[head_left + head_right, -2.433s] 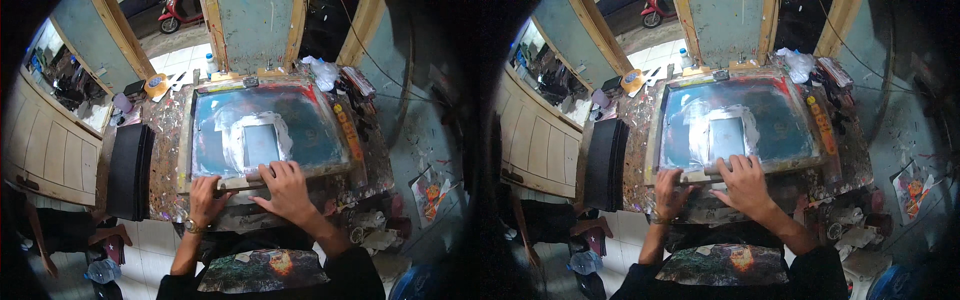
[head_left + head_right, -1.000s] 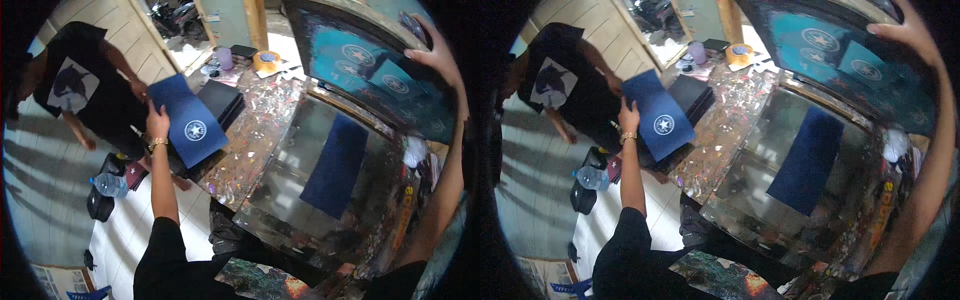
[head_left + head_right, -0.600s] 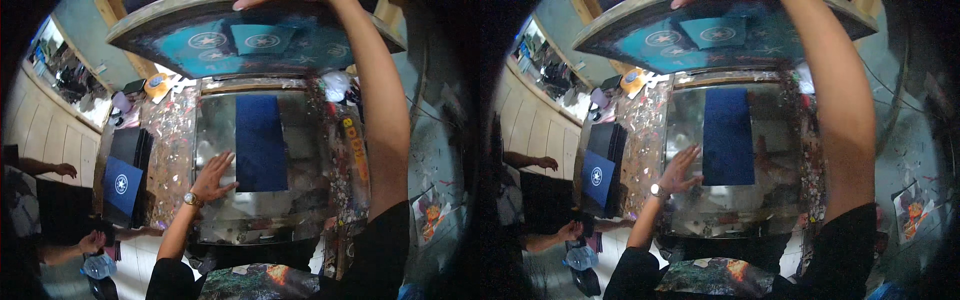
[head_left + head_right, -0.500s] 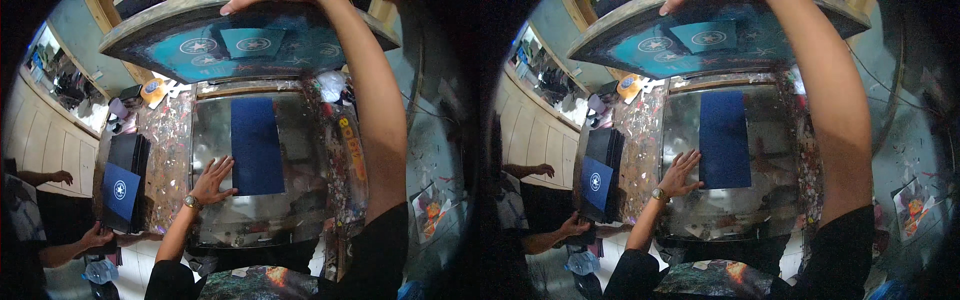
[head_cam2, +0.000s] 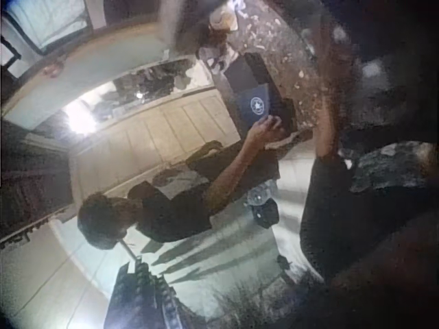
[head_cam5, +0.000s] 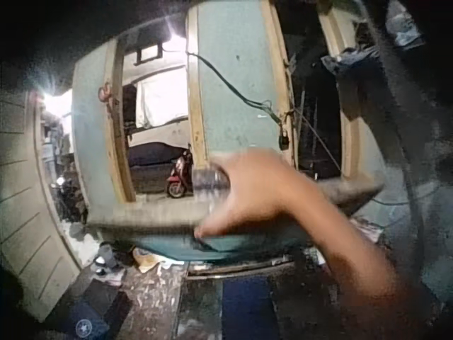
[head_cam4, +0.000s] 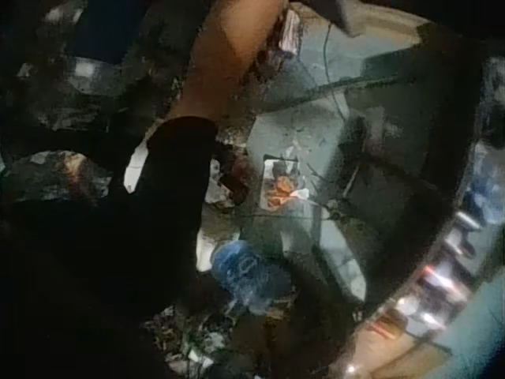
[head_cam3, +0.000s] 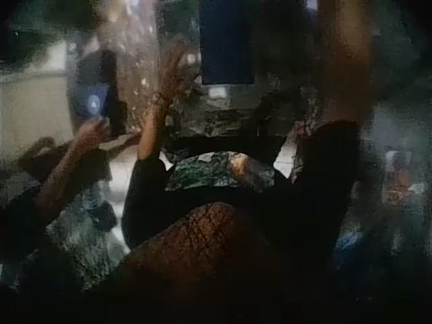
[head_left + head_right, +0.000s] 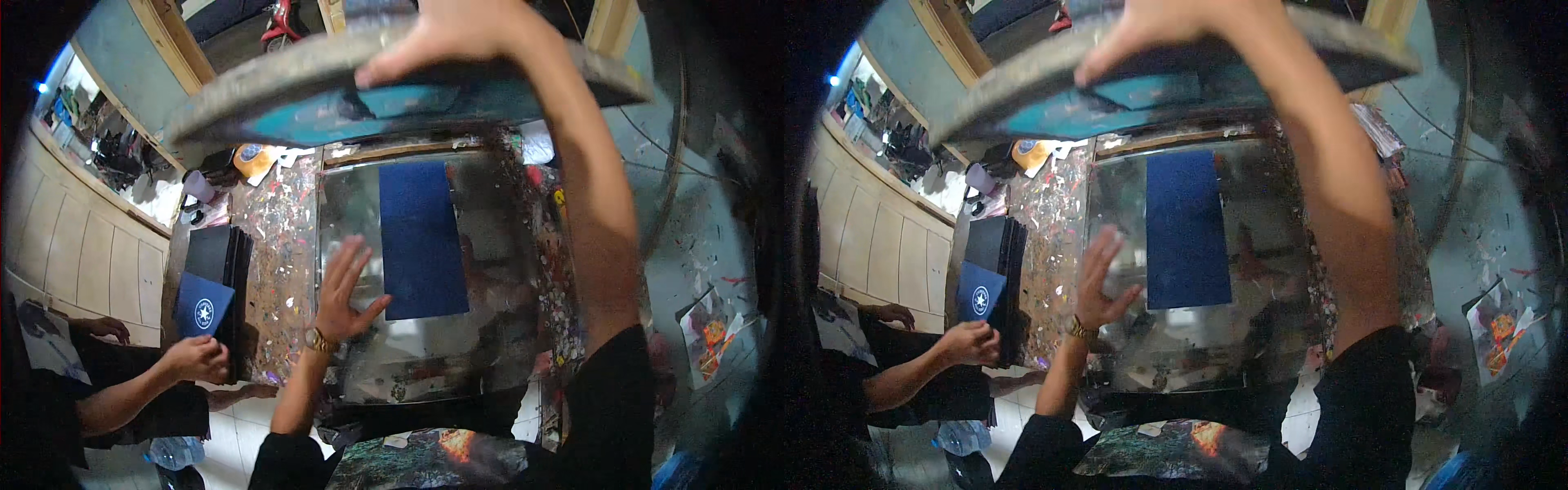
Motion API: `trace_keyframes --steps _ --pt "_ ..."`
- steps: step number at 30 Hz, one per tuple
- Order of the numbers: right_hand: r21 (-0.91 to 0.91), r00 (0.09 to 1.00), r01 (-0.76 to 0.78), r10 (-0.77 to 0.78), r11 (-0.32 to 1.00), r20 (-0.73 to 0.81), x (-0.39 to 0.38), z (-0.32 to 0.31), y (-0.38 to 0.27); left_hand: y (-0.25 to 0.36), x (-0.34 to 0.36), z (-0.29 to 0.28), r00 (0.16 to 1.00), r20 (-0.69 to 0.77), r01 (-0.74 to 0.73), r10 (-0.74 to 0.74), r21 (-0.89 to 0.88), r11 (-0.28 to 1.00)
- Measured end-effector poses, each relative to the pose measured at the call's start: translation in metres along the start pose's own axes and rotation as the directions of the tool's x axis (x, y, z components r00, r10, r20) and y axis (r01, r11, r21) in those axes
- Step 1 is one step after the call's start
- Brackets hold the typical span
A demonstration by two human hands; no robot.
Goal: The person screen prints a design onto fabric pieces by placing each piece on a glass surface, lowering a stencil frame, and applying white ink with a squeegee. The person then lifts the frame and hands the finished piece to an assistant.
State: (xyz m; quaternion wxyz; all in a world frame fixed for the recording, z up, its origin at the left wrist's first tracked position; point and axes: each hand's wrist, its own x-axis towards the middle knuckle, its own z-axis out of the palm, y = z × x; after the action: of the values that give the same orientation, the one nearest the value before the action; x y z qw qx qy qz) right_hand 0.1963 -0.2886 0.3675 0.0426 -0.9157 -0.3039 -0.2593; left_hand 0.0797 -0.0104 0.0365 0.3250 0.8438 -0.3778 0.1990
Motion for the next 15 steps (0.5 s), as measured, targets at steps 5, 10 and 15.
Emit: trace_keyframes --steps 5,10,15 --pt "-0.001 0.96 0.041 -0.04 0.999 -0.276 -0.156 0.079 -0.096 0.103 0.038 -0.082 0.96 -0.279 0.126 -0.004 0.419 0.899" --pt "0.062 0.995 -0.093 0.091 0.994 0.036 -0.26 0.141 -0.148 0.077 -0.045 -0.028 0.977 0.002 0.21 -0.214 0.204 0.956" --pt "0.15 0.959 -0.168 0.127 0.974 0.252 -0.249 0.183 -0.127 0.066 -0.087 0.016 0.958 -0.034 0.288 -0.286 0.159 0.945"
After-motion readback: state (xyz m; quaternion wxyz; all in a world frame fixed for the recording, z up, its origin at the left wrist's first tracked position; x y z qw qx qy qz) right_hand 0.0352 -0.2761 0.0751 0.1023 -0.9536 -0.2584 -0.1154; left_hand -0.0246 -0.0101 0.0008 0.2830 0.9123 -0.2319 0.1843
